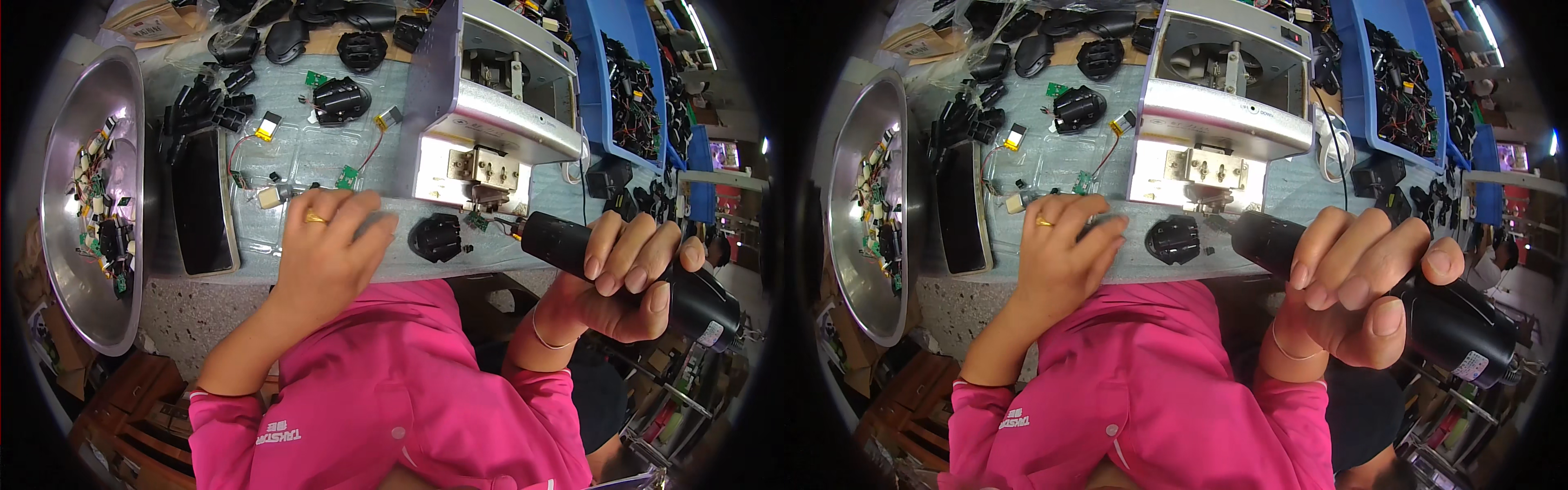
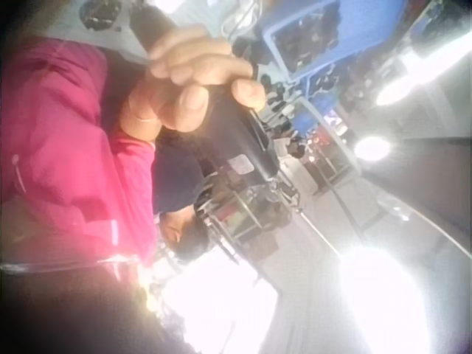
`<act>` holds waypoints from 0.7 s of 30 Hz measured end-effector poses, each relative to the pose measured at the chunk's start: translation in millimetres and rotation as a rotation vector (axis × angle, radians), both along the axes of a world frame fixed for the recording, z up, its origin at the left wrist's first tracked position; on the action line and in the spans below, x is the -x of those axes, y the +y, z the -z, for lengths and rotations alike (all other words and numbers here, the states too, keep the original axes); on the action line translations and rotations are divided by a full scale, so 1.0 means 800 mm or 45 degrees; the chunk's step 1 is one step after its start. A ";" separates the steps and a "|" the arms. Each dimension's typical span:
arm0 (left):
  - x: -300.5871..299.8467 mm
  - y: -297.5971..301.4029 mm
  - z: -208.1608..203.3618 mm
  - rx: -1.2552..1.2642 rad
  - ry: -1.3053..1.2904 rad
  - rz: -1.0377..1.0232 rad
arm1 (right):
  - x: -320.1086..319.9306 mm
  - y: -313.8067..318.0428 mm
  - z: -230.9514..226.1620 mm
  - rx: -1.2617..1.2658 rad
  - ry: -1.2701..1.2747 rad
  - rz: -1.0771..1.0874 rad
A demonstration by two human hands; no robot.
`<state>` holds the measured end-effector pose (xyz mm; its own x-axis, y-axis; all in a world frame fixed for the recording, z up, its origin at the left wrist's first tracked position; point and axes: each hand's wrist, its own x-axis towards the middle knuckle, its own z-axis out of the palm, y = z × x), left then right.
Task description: Assembling electronic modules by placing circuit boards into housings and securing them with a power screwdriver.
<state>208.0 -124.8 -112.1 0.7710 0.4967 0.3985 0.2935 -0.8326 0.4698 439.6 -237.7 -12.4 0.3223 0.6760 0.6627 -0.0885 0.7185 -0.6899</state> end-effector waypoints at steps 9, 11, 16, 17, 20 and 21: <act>0.014 0.010 0.001 -0.168 -0.174 -0.157 | 0.003 0.005 0.000 -0.008 0.023 0.023; 0.015 0.002 -0.003 -0.087 -0.188 -0.065 | 0.001 0.009 0.001 -0.019 -0.012 0.041; -0.008 -0.024 0.001 0.008 -0.257 0.121 | 0.010 0.024 0.011 -0.017 -0.021 0.107; -0.012 -0.030 0.003 0.013 -0.245 0.147 | 0.014 0.029 0.015 -0.005 -0.038 0.131; -0.023 -0.042 0.009 0.011 -0.231 0.197 | 0.019 0.029 0.014 0.019 -0.111 0.108; -0.026 -0.045 0.011 -0.005 -0.236 0.196 | 0.013 0.033 0.015 -0.042 -0.249 0.026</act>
<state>228.6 -161.2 -120.9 0.7511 0.3771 0.5419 0.0718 -0.8626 0.5007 429.0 -211.6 -24.5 0.1988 0.6473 0.7359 0.0600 0.7414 -0.6684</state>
